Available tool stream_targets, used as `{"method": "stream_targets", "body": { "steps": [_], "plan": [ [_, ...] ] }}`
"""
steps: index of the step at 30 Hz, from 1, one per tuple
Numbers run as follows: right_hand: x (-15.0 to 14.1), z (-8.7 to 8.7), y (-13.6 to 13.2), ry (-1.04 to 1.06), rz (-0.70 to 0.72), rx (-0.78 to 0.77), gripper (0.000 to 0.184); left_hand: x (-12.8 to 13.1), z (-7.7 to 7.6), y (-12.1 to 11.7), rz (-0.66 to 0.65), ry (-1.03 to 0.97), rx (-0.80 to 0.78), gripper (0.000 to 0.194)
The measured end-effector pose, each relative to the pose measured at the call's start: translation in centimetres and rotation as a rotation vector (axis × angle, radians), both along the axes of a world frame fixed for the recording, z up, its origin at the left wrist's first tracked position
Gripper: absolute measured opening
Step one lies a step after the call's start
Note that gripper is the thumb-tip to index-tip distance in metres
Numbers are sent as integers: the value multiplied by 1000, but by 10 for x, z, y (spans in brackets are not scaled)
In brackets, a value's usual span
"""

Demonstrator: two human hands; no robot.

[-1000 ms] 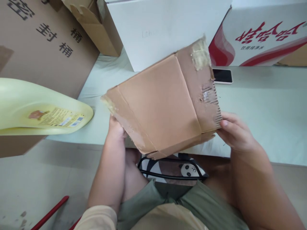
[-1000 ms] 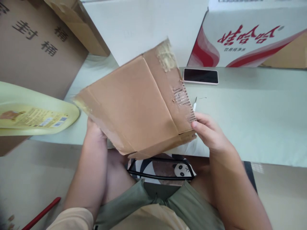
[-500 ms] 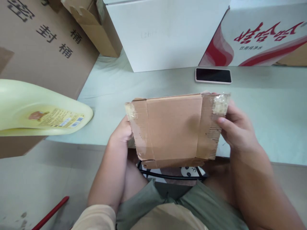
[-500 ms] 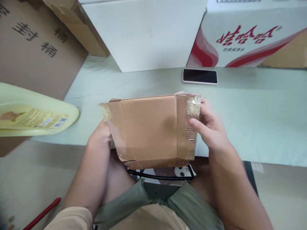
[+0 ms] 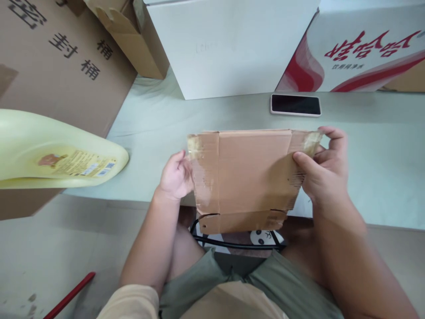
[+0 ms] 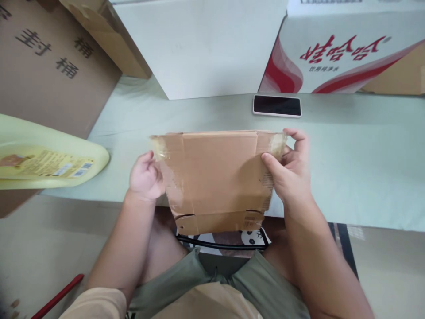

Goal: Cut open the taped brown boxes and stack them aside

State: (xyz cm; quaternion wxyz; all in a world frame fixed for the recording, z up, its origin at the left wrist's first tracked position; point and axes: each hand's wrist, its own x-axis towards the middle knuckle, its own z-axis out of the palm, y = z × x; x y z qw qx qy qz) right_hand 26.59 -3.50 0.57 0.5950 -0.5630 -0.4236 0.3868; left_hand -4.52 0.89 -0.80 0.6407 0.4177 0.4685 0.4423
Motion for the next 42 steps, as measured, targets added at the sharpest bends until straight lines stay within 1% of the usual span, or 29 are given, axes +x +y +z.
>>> {"method": "stream_targets", "body": {
  "steps": [1,2,3,4,5,7,9,11,13,15,17,18,20,21,23,25,26,28,30,32,35,36,39,42],
  "plan": [
    [0,1,1,3,-27,6,55,-1,0,-1,-90,-45,-43,65],
    [0,1,1,1,-51,16,57,-1,0,-2,-187,-82,-93,67],
    [1,2,1,-2,-59,16,57,0,0,-4,-271,-100,-137,66],
    [1,2,1,-6,-63,11,57,1,-2,-5,-327,-87,-155,63],
    [1,3,0,-9,-63,1,56,3,-3,-6,-358,-61,-156,60],
    [0,5,-2,-5,-61,-29,53,7,-7,-8,-364,-26,-133,55],
    [0,5,-3,14,-52,-60,53,11,-9,-8,-339,-36,-104,54],
    [2,3,-1,34,-64,-54,54,11,-10,-7,-317,-46,-88,54],
    [7,0,3,52,-87,-13,50,5,-8,-4,-292,-49,-87,55],
    [16,-4,8,71,-124,25,42,-6,-6,0,-246,-69,-97,56],
    [25,-8,11,79,-152,-19,34,-18,-5,6,-148,-115,-82,56],
    [29,-9,12,77,-166,-55,31,-24,-5,9,-76,-144,-54,56],
    [33,-12,12,71,-149,-132,27,-32,-7,17,108,-212,38,56],
    [34,-13,11,73,-117,-164,26,-35,-9,21,197,-247,78,54],
    [33,-13,9,53,4,-219,28,-36,-13,28,337,-308,110,44],
    [29,-9,5,-34,182,-266,34,-34,-17,33,420,-352,81,31],
    [26,-6,3,-86,279,-279,38,-32,-18,34,442,-366,54,27],
    [19,0,0,-139,434,-273,43,-27,-20,36,456,-386,3,23],
    [9,3,-2,-95,492,-248,44,-20,-22,36,445,-402,-32,24],
    [-6,0,-3,10,426,-252,44,-13,-22,36,430,-418,-50,26],
    [-33,-14,-5,141,246,-298,53,-4,-22,36,408,-424,-52,30],
    [-42,-19,-7,163,206,-308,54,-2,-22,36,401,-422,-49,32],
    [-60,-26,-12,193,179,-323,53,-1,-20,36,379,-417,-34,39],
    [-64,-19,-16,219,170,-321,53,-3,-15,32,332,-416,-23,40]
  ]
}}
